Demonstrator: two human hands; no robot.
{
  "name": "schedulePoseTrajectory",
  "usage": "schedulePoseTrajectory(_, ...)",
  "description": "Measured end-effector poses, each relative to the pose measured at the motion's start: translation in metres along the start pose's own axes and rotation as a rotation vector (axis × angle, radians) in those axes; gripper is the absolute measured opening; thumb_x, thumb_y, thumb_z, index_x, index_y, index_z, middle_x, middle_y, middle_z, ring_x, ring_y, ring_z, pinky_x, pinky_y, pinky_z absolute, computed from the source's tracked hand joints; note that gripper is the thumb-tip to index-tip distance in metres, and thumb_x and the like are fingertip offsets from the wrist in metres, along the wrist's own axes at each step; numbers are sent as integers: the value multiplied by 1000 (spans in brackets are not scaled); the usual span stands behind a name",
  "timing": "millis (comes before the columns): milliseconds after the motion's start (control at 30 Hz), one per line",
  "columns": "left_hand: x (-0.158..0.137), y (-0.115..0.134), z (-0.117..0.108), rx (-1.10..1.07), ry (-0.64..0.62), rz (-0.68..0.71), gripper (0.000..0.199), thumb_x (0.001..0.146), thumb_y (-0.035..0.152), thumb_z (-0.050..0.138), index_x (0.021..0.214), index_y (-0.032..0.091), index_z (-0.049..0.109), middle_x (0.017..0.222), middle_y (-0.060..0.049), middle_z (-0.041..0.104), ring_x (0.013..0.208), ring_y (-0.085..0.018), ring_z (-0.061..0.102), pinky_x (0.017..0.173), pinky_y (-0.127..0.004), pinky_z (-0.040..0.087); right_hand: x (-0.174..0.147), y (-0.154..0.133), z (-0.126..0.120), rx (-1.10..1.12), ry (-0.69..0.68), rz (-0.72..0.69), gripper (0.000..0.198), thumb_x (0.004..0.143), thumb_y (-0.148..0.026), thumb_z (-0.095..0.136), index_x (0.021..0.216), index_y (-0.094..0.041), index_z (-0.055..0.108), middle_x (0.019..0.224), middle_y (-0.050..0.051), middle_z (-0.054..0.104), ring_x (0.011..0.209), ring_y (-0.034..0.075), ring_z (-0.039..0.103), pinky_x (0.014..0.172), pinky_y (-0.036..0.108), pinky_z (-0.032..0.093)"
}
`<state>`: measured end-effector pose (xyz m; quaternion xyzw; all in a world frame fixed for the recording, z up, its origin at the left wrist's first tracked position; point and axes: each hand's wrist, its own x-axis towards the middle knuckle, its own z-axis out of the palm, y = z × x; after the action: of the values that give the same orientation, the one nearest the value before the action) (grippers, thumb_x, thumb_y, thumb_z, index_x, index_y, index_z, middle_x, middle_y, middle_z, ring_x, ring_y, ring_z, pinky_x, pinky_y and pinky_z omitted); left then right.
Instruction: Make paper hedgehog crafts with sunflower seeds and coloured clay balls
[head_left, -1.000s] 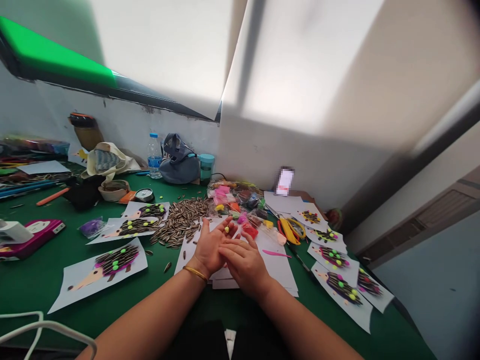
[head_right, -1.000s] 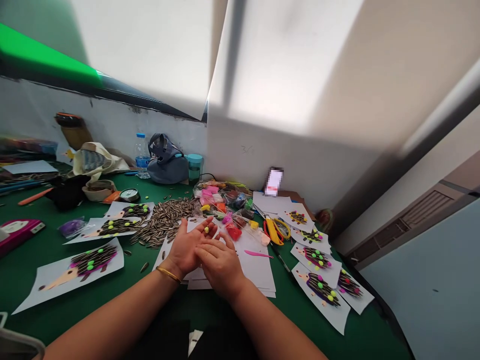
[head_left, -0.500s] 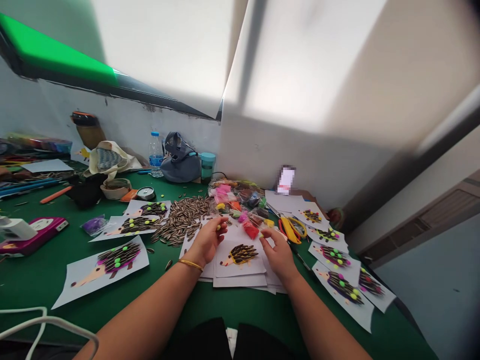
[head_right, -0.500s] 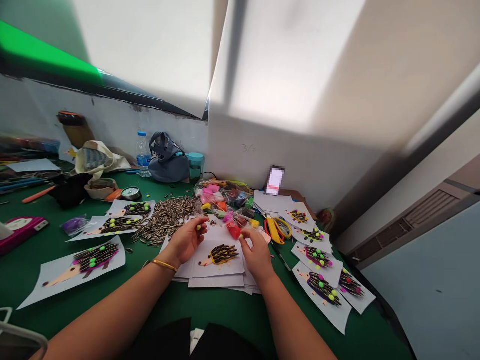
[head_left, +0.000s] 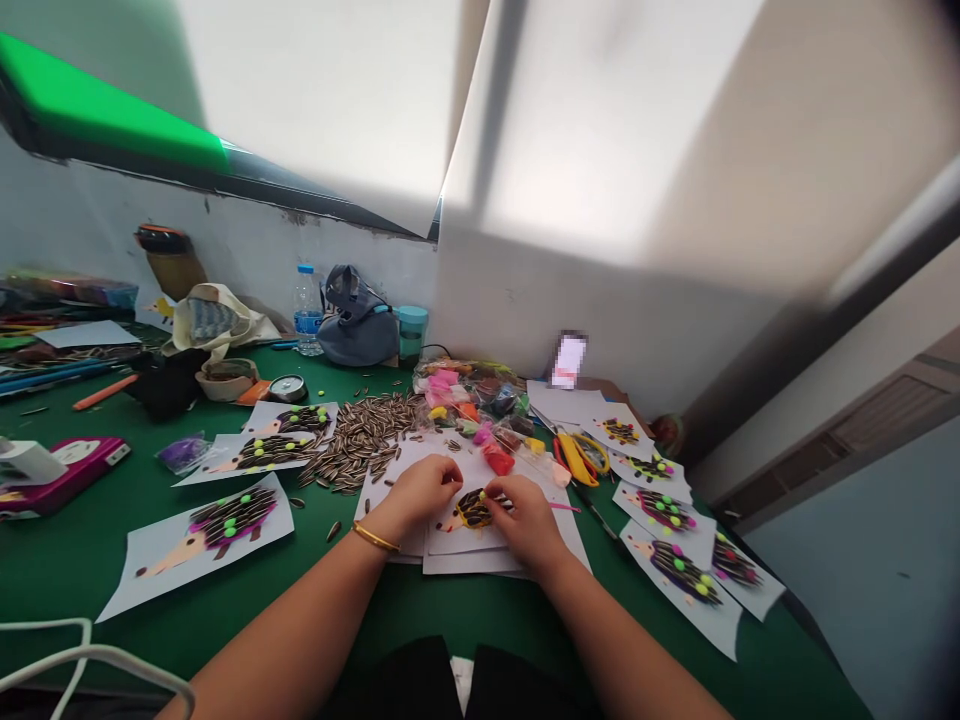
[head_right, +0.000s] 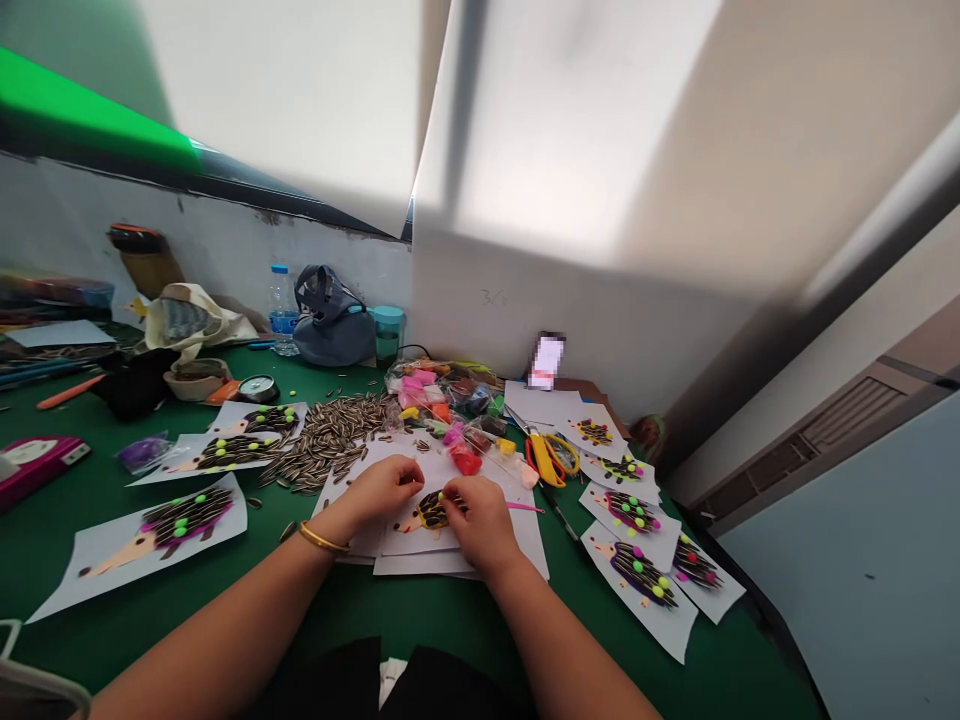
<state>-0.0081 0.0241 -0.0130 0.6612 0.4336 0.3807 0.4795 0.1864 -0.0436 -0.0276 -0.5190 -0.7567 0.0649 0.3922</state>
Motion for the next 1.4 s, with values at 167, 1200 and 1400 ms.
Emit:
schedulePoseTrajectory(167, -1, 0, 0, 125, -19, 9, 14, 56, 10, 67, 56, 24, 70, 66, -5, 65, 77, -27, 59, 81, -32, 41, 2, -4, 4, -91, 9, -10, 10, 86, -27, 64, 85, -26, 73, 92, 5, 67, 93, 23, 59, 82, 37, 45)
schedulePoseTrajectory(1200, -5, 10, 1, 728, -140, -17, 23, 75, 18, 53, 86, 19, 74, 91, -7, 74, 82, -21, 65, 69, -27, 42, 3, -9, 8, -159, -67, 75, 11, 82, -20, 69, 86, -28, 75, 92, 3, 65, 94, 21, 55, 84, 36, 38)
schedulePoseTrajectory(1400, -5, 10, 2, 741, -138, -14, 24, 75, 19, 53, 88, 20, 74, 92, -7, 74, 83, -21, 64, 69, -27, 42, 4, -10, 9, -161, -73, 66, 10, 81, -21, 70, 85, -28, 75, 91, 2, 65, 93, 21, 56, 84, 35, 38)
